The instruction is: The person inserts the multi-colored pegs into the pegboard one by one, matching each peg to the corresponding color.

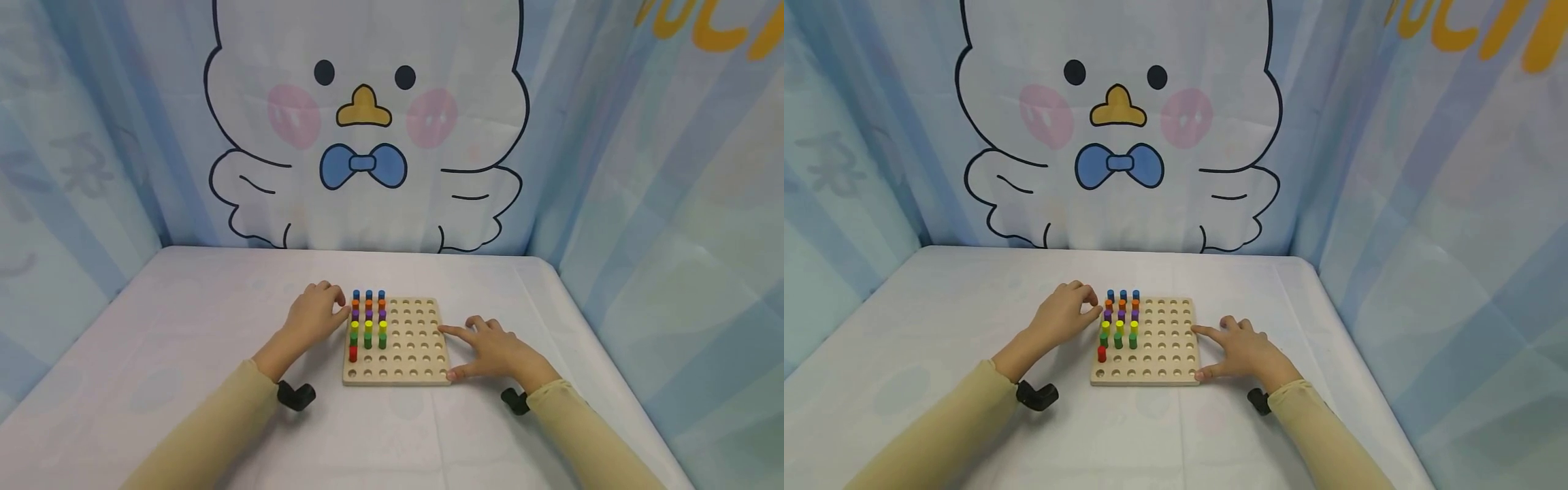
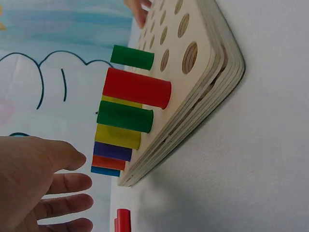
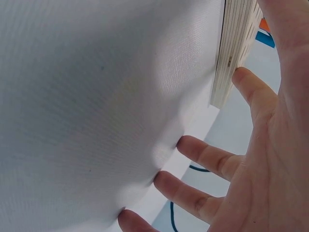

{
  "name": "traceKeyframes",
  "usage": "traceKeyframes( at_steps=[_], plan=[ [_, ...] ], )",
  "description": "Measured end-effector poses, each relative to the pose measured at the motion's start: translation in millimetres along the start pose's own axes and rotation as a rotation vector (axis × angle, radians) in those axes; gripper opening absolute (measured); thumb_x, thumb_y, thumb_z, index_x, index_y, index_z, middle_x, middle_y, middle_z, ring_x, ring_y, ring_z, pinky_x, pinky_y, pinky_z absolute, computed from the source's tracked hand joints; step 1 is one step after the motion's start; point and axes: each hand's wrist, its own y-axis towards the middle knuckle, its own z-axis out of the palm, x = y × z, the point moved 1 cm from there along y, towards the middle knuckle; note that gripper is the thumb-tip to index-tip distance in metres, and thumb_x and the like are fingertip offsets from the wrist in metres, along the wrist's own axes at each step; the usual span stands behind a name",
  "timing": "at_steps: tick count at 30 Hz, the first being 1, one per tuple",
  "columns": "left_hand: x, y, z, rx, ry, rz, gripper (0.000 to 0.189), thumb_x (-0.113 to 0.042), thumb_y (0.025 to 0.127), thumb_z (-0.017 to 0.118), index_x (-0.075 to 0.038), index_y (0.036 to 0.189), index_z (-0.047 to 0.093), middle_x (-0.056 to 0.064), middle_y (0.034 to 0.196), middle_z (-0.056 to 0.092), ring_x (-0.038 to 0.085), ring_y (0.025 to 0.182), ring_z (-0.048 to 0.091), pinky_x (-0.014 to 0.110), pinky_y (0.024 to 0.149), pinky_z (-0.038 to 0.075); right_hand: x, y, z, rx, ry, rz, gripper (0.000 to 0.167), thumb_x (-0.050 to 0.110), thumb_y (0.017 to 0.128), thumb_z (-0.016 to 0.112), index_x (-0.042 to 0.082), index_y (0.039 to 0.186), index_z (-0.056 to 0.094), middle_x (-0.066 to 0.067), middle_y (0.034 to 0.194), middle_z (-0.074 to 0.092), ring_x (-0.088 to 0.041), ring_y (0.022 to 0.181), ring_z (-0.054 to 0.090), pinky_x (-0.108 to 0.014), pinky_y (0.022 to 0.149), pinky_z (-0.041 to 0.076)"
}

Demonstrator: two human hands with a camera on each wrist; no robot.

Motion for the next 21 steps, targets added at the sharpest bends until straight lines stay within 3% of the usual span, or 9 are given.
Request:
traceKeyframes(
  at_steps=[10,21],
  plan=[
    [14.8,21.4,6.9,0.072,0.062,-0.026,0.031,-0.02,0.101,0.066,-0.006,0.128,0.066,0.016,0.131,0.06,0.034,0.12,0.055,0.049,0.103,0.05,1.1,-0.8,-2.6,-0.011,-0.008,-0.002,0.096,0.077,0.074,0.075,0.04,0.156,0.042,-0.017,0.149,0.044,-0.045,0.128,0.047,-0.073,0.093,0.044],
    [24.9,24.3,18.1,0.096,0.085,0.018,0.027,-0.014,0.103,0.059,-0.009,0.128,0.067,0.017,0.125,0.061,0.034,0.115,0.055,0.048,0.101,0.05,1.3,-0.3,0.1,0.0,-0.004,0.008,0.097,0.076,0.074,0.076,0.04,0.156,0.042,-0.017,0.15,0.044,-0.046,0.13,0.046,-0.076,0.095,0.042]
  ],
)
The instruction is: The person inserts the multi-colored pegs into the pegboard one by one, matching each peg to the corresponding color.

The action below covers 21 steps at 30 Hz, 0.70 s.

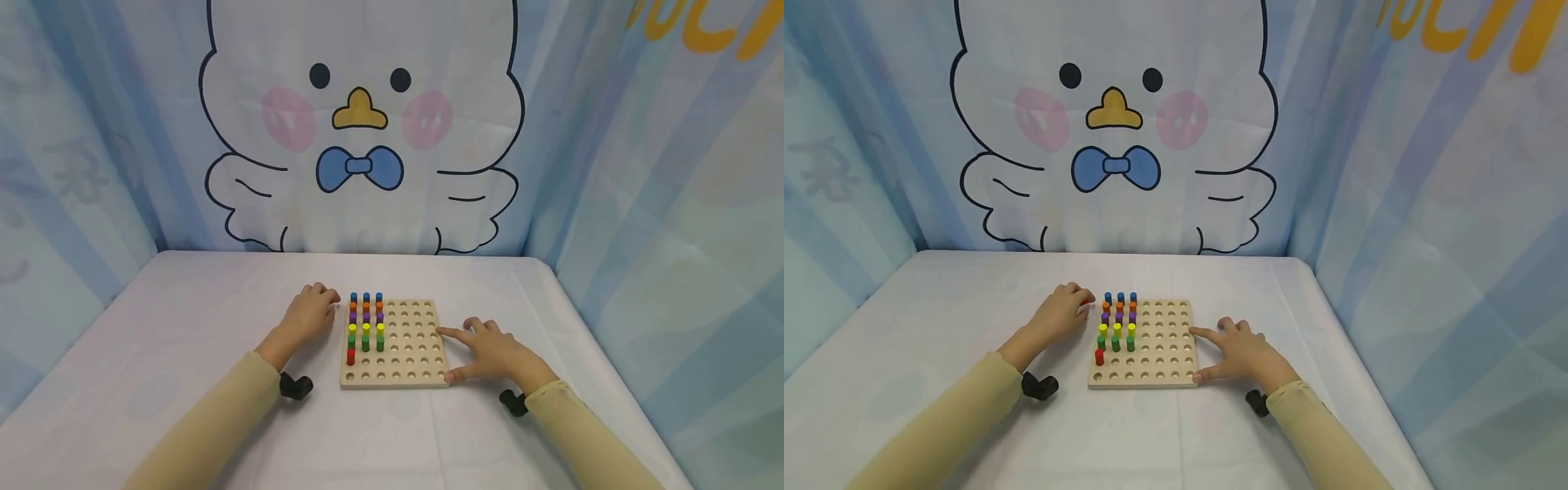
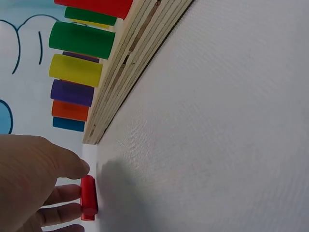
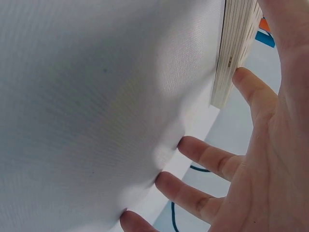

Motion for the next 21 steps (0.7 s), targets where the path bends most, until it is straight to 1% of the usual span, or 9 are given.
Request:
traceKeyframes(
  at_steps=[6,9,11,13,17,19,21],
  plan=[
    [3.3,-1.0,3.7,0.03,0.0,-0.037,0.02,-0.015,0.103,0.061,-0.009,0.121,0.067,0.017,0.115,0.059,0.031,0.104,0.055,0.046,0.097,0.052,-0.3,-0.1,3.1,-0.003,0.002,0.004,0.096,0.077,0.074,0.075,0.041,0.156,0.042,-0.017,0.15,0.044,-0.047,0.131,0.046,-0.076,0.095,0.042],
    [4.6,-3.3,5.2,0.042,-0.03,-0.039,0.013,-0.013,0.102,0.062,-0.01,0.114,0.065,0.016,0.109,0.058,0.03,0.098,0.055,0.046,0.093,0.053,-0.5,-0.1,3.7,-0.007,-0.004,-0.002,0.096,0.077,0.074,0.075,0.041,0.156,0.042,-0.017,0.15,0.044,-0.048,0.131,0.046,-0.076,0.094,0.042],
    [4.4,-4.6,5.9,0.046,-0.06,-0.04,0.011,-0.011,0.101,0.064,-0.011,0.112,0.063,0.015,0.107,0.057,0.029,0.096,0.055,0.045,0.093,0.054,-0.5,-0.1,3.9,-0.01,-0.006,-0.003,0.096,0.078,0.073,0.074,0.041,0.156,0.041,-0.017,0.15,0.044,-0.048,0.131,0.045,-0.077,0.095,0.042],
    [3.0,-5.9,6.0,0.055,-0.093,-0.039,0.012,-0.01,0.101,0.064,-0.011,0.112,0.061,0.015,0.108,0.057,0.029,0.096,0.056,0.046,0.094,0.055,-0.2,-0.4,3.9,-0.012,-0.006,-0.004,0.096,0.078,0.073,0.074,0.041,0.156,0.041,-0.018,0.15,0.044,-0.048,0.131,0.045,-0.077,0.095,0.042],
    [-3.4,-9.2,4.5,0.063,-0.136,-0.031,0.022,-0.008,0.101,0.064,-0.013,0.122,0.059,0.017,0.118,0.059,0.029,0.098,0.06,0.047,0.098,0.055,0.0,-0.8,3.4,-0.016,-0.008,-0.006,0.096,0.077,0.073,0.075,0.041,0.156,0.042,-0.018,0.15,0.044,-0.049,0.131,0.045,-0.078,0.095,0.041],
    [-8.1,-11.9,1.9,0.053,-0.142,-0.025,0.026,-0.007,0.1,0.064,-0.012,0.125,0.057,0.018,0.123,0.059,0.029,0.1,0.062,0.047,0.098,0.055,-0.7,-0.5,3.2,-0.02,-0.011,-0.01,0.096,0.077,0.074,0.075,0.04,0.156,0.041,-0.018,0.15,0.044,-0.049,0.131,0.046,-0.078,0.094,0.041],
    [-12.6,-15.1,-0.9,0.029,-0.14,-0.013,0.028,-0.006,0.099,0.066,-0.01,0.125,0.056,0.018,0.124,0.061,0.028,0.1,0.063,0.046,0.098,0.056,-1.4,-0.2,2.9,-0.02,-0.013,-0.009,0.096,0.077,0.074,0.074,0.041,0.156,0.041,-0.018,0.15,0.044,-0.048,0.131,0.046,-0.078,0.094,0.041]
  ],
)
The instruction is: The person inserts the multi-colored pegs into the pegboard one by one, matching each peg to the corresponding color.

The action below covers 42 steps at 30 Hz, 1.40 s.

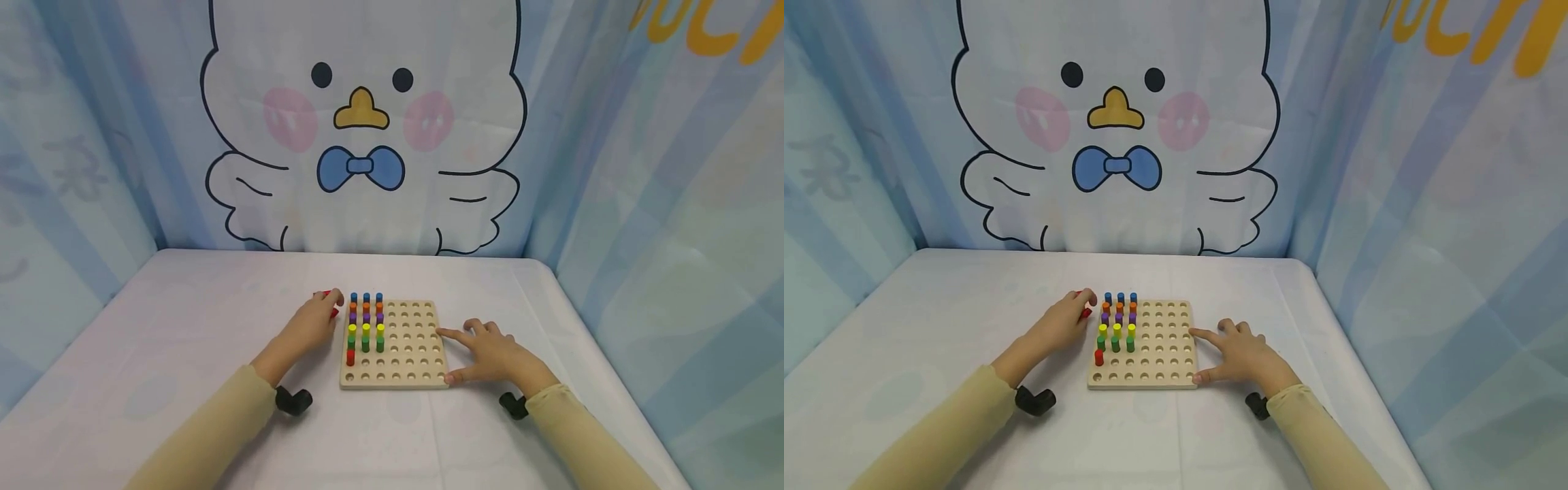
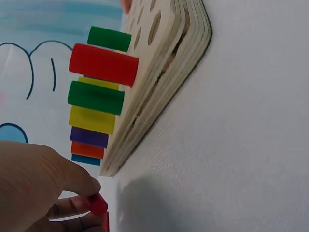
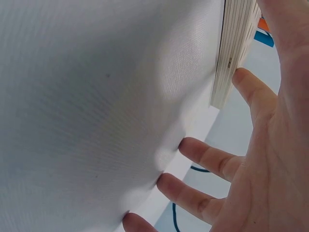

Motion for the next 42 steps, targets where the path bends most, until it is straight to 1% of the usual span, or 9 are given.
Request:
traceKeyframes(
  at_steps=[3,10,16,19,21,24,29,36,42],
  plan=[
    [-6.1,-5.4,-3.7,-0.034,0.007,0.018,0.028,-0.007,0.098,0.068,-0.008,0.123,0.057,0.017,0.121,0.062,0.027,0.099,0.063,0.045,0.096,0.057,-0.3,0.1,0.0,0.0,-0.004,0.002,0.096,0.077,0.074,0.074,0.041,0.157,0.04,-0.018,0.15,0.044,-0.048,0.131,0.046,-0.079,0.094,0.041],
    [-20.5,-20.2,-15.0,-0.125,0.02,0.069,0.025,-0.011,0.093,0.073,-0.01,0.114,0.059,0.008,0.103,0.066,0.021,0.087,0.061,0.039,0.085,0.059,-0.7,1.2,0.3,0.0,-0.007,0.008,0.097,0.079,0.073,0.073,0.042,0.157,0.04,-0.017,0.15,0.044,-0.048,0.131,0.045,-0.079,0.094,0.04],
    [-36.1,-29.9,-24.9,-0.157,-0.07,0.108,0.022,-0.018,0.093,0.077,-0.013,0.108,0.062,0.002,0.101,0.07,0.018,0.086,0.06,0.036,0.083,0.058,-1.3,0.8,1.0,-0.001,-0.005,0.012,0.097,0.079,0.073,0.073,0.043,0.157,0.04,-0.018,0.151,0.044,-0.049,0.132,0.045,-0.078,0.093,0.042],
    [-41.3,-33.7,-26.0,-0.148,-0.121,0.112,0.019,-0.02,0.094,0.077,-0.015,0.104,0.062,0.0,0.097,0.071,0.016,0.08,0.059,0.032,0.076,0.056,-0.9,0.2,0.3,0.0,-0.004,0.014,0.097,0.079,0.073,0.073,0.043,0.157,0.039,-0.017,0.151,0.044,-0.048,0.133,0.044,-0.077,0.092,0.042],
    [-43.9,-36.3,-24.9,-0.131,-0.144,0.104,0.018,-0.021,0.094,0.077,-0.016,0.101,0.062,-0.001,0.095,0.071,0.015,0.076,0.058,0.029,0.071,0.055,-0.1,-0.4,-0.3,0.0,-0.001,0.013,0.097,0.079,0.074,0.073,0.042,0.157,0.04,-0.018,0.151,0.044,-0.049,0.133,0.044,-0.077,0.093,0.042],
    [-46.1,-39.6,-20.0,-0.097,-0.145,0.094,0.017,-0.023,0.093,0.078,-0.017,0.1,0.063,-0.002,0.092,0.07,0.014,0.074,0.057,0.026,0.067,0.052,0.9,-1.2,-0.9,0.0,0.0,0.01,0.096,0.078,0.074,0.073,0.042,0.157,0.04,-0.017,0.151,0.044,-0.048,0.133,0.045,-0.078,0.093,0.042],
    [-45.8,-43.8,-8.9,-0.074,-0.115,0.105,0.015,-0.028,0.092,0.079,-0.019,0.096,0.067,-0.005,0.088,0.068,0.014,0.076,0.053,0.026,0.067,0.049,2.2,-1.6,-1.4,0.0,0.001,0.01,0.096,0.078,0.074,0.073,0.042,0.157,0.04,-0.017,0.151,0.044,-0.049,0.133,0.044,-0.079,0.093,0.041],
    [-42.9,-46.9,2.8,-0.085,-0.097,0.154,0.015,-0.026,0.091,0.081,-0.022,0.089,0.067,-0.01,0.081,0.064,0.014,0.075,0.05,0.028,0.066,0.046,1.8,-1.3,-0.5,0.0,-0.002,0.011,0.097,0.079,0.074,0.073,0.041,0.157,0.04,-0.018,0.151,0.044,-0.049,0.133,0.044,-0.079,0.094,0.041],
    [-41.1,-46.9,10.3,-0.085,-0.045,0.213,0.018,-0.028,0.09,0.082,-0.024,0.086,0.065,-0.012,0.075,0.06,0.013,0.075,0.049,0.027,0.066,0.044,1.5,-0.6,-1.1,0.005,-0.006,0.006,0.097,0.079,0.074,0.072,0.041,0.157,0.039,-0.018,0.151,0.043,-0.049,0.133,0.044,-0.077,0.091,0.042]
  ],
)
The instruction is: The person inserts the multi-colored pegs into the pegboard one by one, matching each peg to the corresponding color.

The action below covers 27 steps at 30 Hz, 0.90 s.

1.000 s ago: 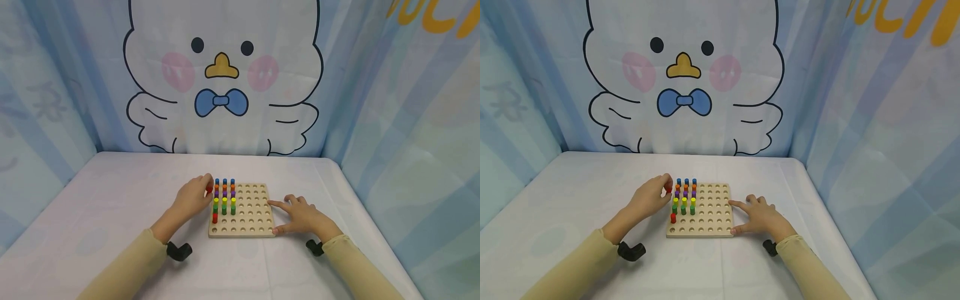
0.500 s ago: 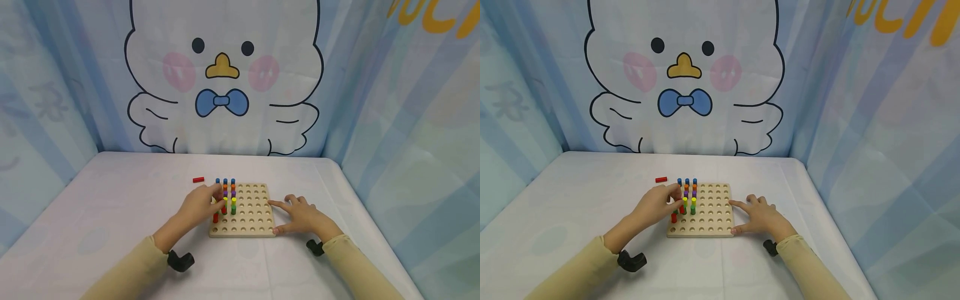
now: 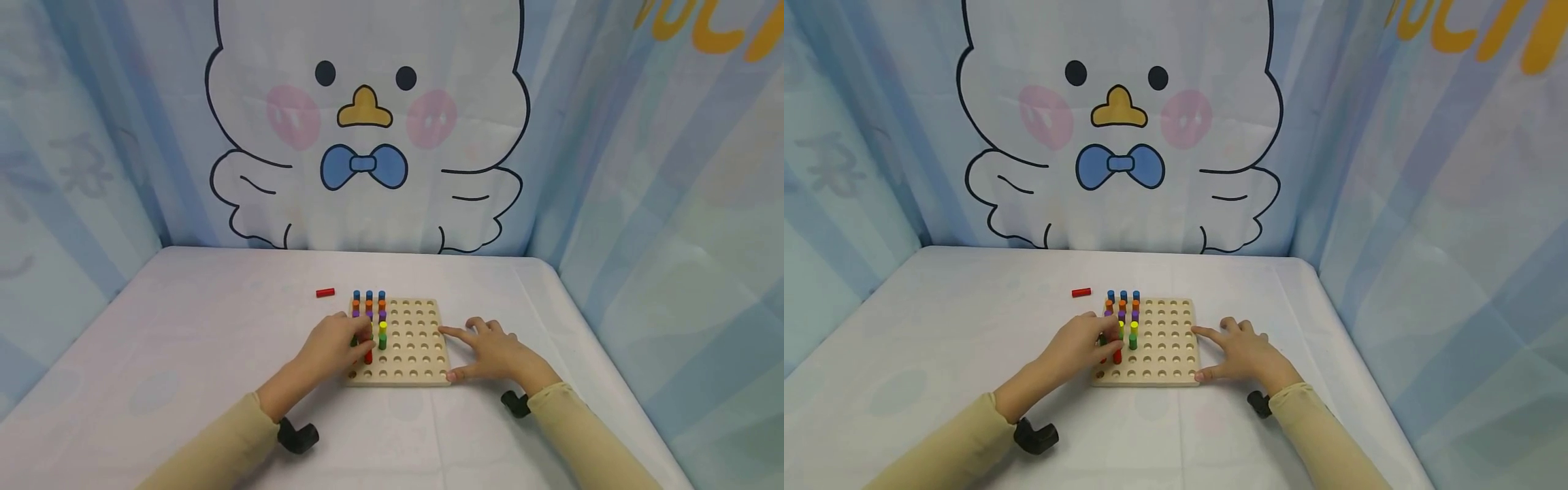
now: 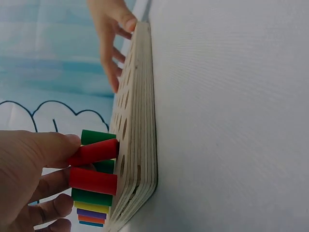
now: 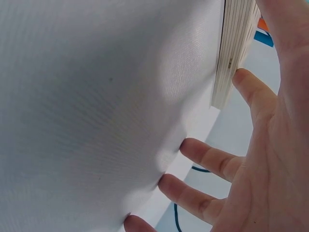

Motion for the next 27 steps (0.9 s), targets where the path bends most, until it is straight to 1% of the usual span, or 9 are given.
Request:
traceKeyframes(
  at_steps=[4,9,11,15,17,21,23,27],
  plan=[
    [0.2,-0.8,2.4,-0.026,0.032,0.043,0.02,-0.028,0.089,0.082,-0.025,0.084,0.063,-0.014,0.073,0.059,0.012,0.073,0.049,0.026,0.066,0.043,-1.0,0.6,-0.2,0.006,0.004,-0.002,0.097,0.078,0.075,0.073,0.041,0.157,0.039,-0.018,0.152,0.042,-0.05,0.133,0.044,-0.077,0.091,0.042],
    [-2.2,-4.4,2.1,-0.05,0.073,0.093,0.021,-0.029,0.089,0.083,-0.026,0.08,0.064,-0.015,0.073,0.059,0.011,0.072,0.047,0.027,0.068,0.041,-1.8,0.8,0.1,0.014,0.007,0.001,0.097,0.079,0.075,0.072,0.041,0.157,0.039,-0.019,0.152,0.042,-0.05,0.133,0.043,-0.077,0.091,0.043],
    [-4.2,-6.9,0.5,-0.052,0.093,0.12,0.02,-0.03,0.088,0.084,-0.026,0.08,0.065,-0.013,0.079,0.061,0.011,0.075,0.048,0.029,0.071,0.042,-2.1,0.7,0.3,0.014,0.006,0.002,0.097,0.079,0.074,0.072,0.041,0.157,0.039,-0.018,0.152,0.042,-0.05,0.134,0.043,-0.077,0.092,0.042],
    [-8.8,-10.5,-5.0,-0.041,0.125,0.173,0.019,-0.037,0.086,0.085,-0.026,0.08,0.07,-0.007,0.094,0.063,0.013,0.086,0.05,0.032,0.077,0.045,-2.8,0.7,0.2,0.007,0.004,0.004,0.097,0.08,0.074,0.072,0.041,0.157,0.04,-0.018,0.152,0.042,-0.05,0.133,0.043,-0.079,0.092,0.041],
    [-10.0,-10.8,-7.5,-0.034,0.131,0.183,0.019,-0.04,0.086,0.084,-0.026,0.081,0.072,-0.004,0.099,0.062,0.015,0.09,0.051,0.033,0.079,0.046,-2.6,0.9,0.0,0.006,0.003,0.013,0.097,0.08,0.073,0.072,0.042,0.157,0.04,-0.018,0.152,0.043,-0.05,0.134,0.043,-0.079,0.093,0.041],
    [-6.9,-8.2,-11.1,-0.04,0.118,0.154,0.019,-0.039,0.09,0.081,-0.026,0.08,0.072,-0.004,0.101,0.064,0.015,0.089,0.052,0.032,0.078,0.047,-3.0,1.5,0.2,0.006,0.005,0.02,0.097,0.079,0.073,0.073,0.042,0.157,0.039,-0.017,0.152,0.042,-0.05,0.135,0.043,-0.078,0.093,0.041],
    [-3.8,-6.2,-12.5,-0.044,0.107,0.125,0.018,-0.038,0.091,0.079,-0.025,0.082,0.072,-0.004,0.099,0.064,0.015,0.087,0.052,0.031,0.077,0.047,-2.3,1.3,0.7,0.009,0.01,0.018,0.097,0.079,0.074,0.073,0.042,0.157,0.039,-0.018,0.152,0.042,-0.05,0.135,0.042,-0.078,0.093,0.041],
    [5.2,1.1,-15.5,-0.067,0.083,0.063,0.015,-0.034,0.093,0.077,-0.022,0.087,0.072,-0.002,0.097,0.065,0.016,0.087,0.056,0.033,0.08,0.052,-0.8,0.5,1.4,0.011,0.014,0.015,0.098,0.079,0.073,0.073,0.041,0.157,0.039,-0.018,0.153,0.042,-0.05,0.135,0.042,-0.079,0.093,0.04]
  ],
)
